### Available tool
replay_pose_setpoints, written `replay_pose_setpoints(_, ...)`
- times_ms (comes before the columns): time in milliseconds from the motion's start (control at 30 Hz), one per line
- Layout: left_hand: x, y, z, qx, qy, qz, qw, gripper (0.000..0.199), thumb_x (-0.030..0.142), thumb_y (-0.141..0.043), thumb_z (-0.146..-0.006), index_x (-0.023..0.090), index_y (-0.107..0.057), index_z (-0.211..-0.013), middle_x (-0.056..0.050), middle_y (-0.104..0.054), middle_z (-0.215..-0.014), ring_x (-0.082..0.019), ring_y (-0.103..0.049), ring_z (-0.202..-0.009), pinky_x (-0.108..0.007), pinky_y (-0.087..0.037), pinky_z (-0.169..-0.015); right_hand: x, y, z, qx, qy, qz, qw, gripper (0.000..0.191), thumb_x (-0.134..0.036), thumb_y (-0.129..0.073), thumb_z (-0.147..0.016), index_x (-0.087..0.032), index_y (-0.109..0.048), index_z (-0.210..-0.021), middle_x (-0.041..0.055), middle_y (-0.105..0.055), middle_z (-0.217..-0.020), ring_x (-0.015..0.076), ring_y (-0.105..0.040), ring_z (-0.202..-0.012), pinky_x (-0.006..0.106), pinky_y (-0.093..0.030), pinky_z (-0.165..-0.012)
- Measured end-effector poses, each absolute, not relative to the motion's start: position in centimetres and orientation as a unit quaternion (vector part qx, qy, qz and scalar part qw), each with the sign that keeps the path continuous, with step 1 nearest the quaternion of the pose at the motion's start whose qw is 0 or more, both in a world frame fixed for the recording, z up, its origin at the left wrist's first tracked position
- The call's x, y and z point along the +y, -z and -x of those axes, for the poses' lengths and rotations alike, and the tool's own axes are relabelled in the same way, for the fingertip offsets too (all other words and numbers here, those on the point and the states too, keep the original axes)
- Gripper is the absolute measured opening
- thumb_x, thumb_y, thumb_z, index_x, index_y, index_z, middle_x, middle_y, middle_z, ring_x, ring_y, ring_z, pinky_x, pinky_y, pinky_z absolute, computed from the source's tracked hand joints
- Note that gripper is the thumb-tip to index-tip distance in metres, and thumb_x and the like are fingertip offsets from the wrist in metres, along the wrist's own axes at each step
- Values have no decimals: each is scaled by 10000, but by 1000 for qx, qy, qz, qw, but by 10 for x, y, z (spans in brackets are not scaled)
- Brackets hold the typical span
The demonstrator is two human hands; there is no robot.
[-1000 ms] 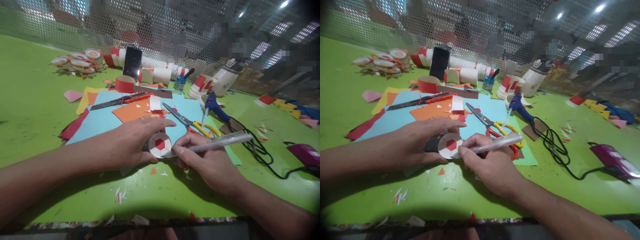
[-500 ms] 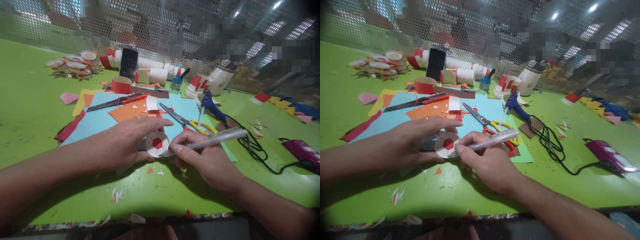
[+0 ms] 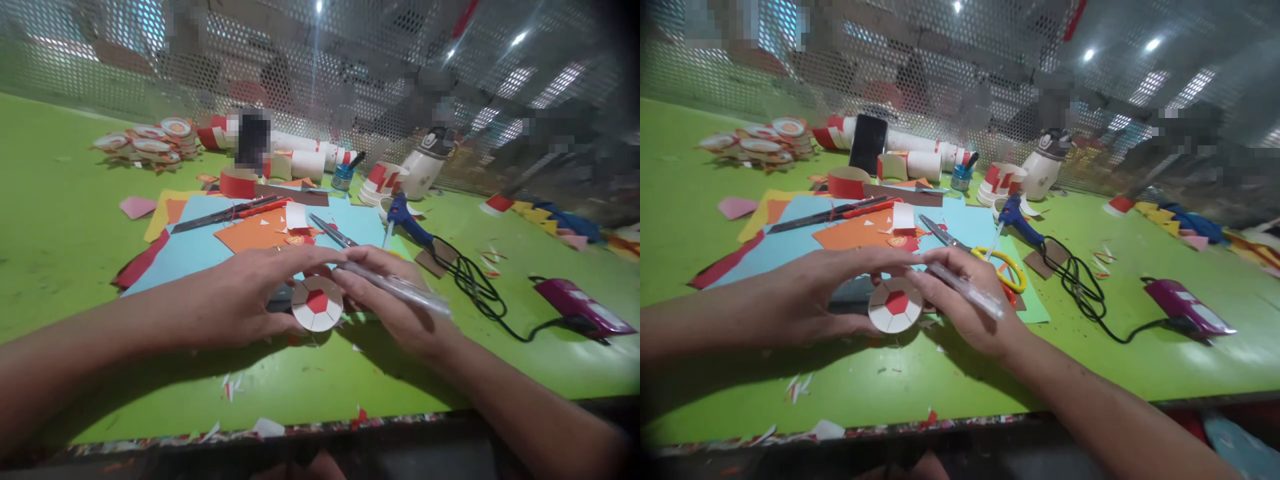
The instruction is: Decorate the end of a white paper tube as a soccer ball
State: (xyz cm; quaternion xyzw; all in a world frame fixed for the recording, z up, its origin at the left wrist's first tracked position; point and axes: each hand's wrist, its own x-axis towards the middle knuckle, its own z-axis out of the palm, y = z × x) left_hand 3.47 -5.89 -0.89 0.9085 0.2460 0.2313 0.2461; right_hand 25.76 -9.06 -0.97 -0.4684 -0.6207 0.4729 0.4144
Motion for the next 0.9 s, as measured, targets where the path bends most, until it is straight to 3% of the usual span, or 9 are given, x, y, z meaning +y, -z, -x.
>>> replay_pose_setpoints(167, -62, 7, -36, 254, -230, -901, 266, 629, 307, -715, -793, 286, -452, -1365, -49, -611, -1316, -238, -600, -1153, -342, -497, -937, -89, 10, -256, -593, -534, 442, 409, 161, -251, -764, -779, -195, -662, -891, -32, -642, -715, 80, -557, -589, 207, -458, -545)
replay_pose_setpoints(400, -63, 6, -38, 279, -264, -886, 260, 468, 369, -672, -837, 229, -515, -1255, -72, -625, -1244, -230, -617, -1082, -349, -518, -892, -86, 20, -255, -522, -585, 440, 437, 246, -258, -797, -753, -211, -623, -921, -31, -669, -713, 95, -592, -562, 231, -482, -544)
replay_pose_setpoints(700, -58, 9, -37, 295, -306, -875, 234, 550, 437, -695, -817, 251, -480, -1289, -112, -582, -1336, -290, -553, -1222, -453, -466, -1021, -93, 22, -247, -491, -613, 413, 461, 319, -235, -829, -702, -219, -574, -894, -54, -643, -701, 126, -669, -630, 284, -561, -641)
replay_pose_setpoints(900, -53, 3, -32, 300, -256, -878, 271, 619, 422, -684, -828, 282, -414, -1368, -91, -605, -1315, -265, -604, -1154, -409, -532, -933, -93, 19, -252, -519, -567, 433, 470, 206, -374, -698, -854, -205, -599, -915, -8, -683, -745, 116, -655, -657, 270, -551, -643)
